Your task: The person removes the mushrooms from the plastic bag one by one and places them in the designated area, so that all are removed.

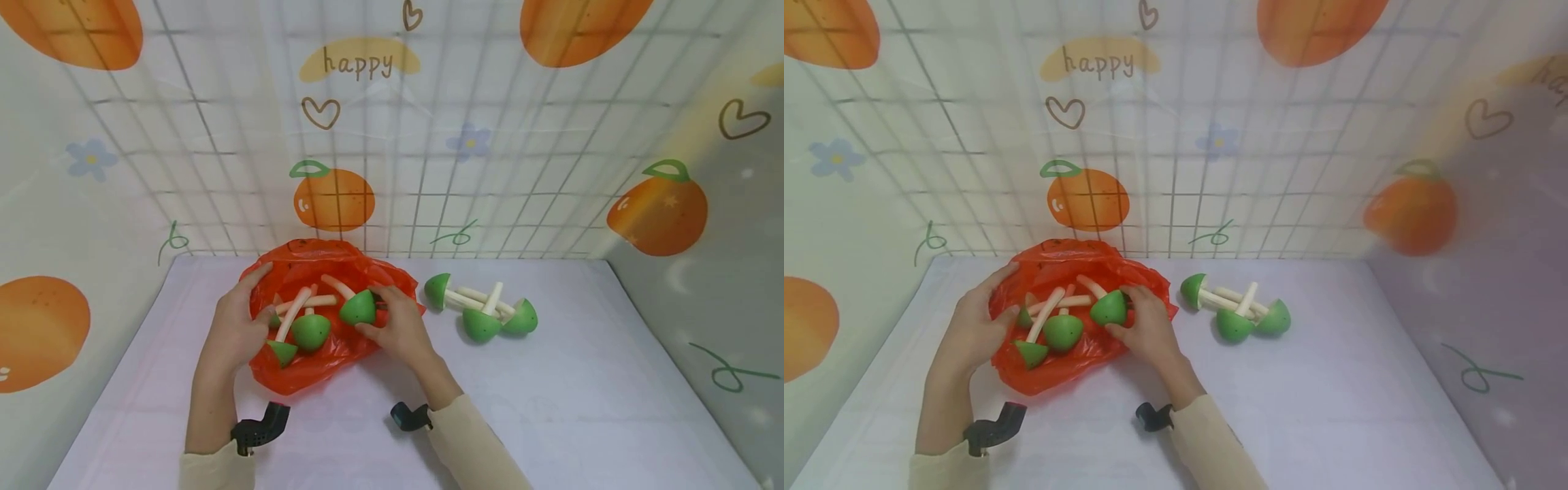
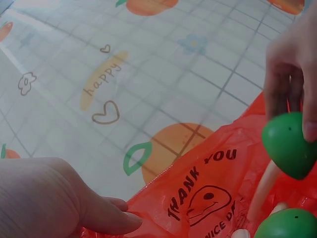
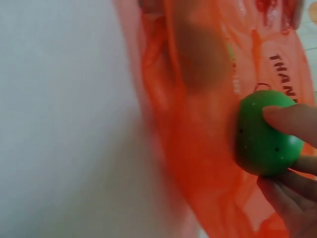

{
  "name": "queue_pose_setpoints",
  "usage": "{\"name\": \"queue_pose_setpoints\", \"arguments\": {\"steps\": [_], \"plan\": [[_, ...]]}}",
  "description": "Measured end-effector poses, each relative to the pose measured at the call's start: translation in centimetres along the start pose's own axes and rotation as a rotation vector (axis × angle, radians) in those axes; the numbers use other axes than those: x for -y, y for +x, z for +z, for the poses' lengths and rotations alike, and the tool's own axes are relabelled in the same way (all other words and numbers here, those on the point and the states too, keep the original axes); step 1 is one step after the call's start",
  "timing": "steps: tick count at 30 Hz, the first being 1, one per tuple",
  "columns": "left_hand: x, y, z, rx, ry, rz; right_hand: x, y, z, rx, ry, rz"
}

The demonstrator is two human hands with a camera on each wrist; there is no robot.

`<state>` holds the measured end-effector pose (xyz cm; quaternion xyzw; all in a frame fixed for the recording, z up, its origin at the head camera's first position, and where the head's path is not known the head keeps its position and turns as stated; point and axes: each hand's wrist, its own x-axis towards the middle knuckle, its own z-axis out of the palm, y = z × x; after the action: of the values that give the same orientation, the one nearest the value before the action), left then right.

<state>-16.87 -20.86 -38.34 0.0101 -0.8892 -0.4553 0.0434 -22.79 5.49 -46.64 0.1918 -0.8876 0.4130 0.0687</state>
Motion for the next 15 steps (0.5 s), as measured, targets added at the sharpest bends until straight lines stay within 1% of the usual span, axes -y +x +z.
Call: {"name": "queue_pose_setpoints", "arguments": {"steps": [5, 9, 15], "plan": [[-0.2, -0.1, 0.0, 0.006, 0.001, -0.011, 1.0, -0.6, -1.7, -0.028, -0.006, -0.049], [-0.2, -0.1, 0.0, 0.007, 0.000, -0.013, 1.7, -1.1, -3.4, -0.049, 0.020, -0.118], [-0.2, -0.1, 0.1, 0.008, 0.007, 0.005, 2.3, -1.8, -5.8, -0.045, 0.075, -0.188]]}}
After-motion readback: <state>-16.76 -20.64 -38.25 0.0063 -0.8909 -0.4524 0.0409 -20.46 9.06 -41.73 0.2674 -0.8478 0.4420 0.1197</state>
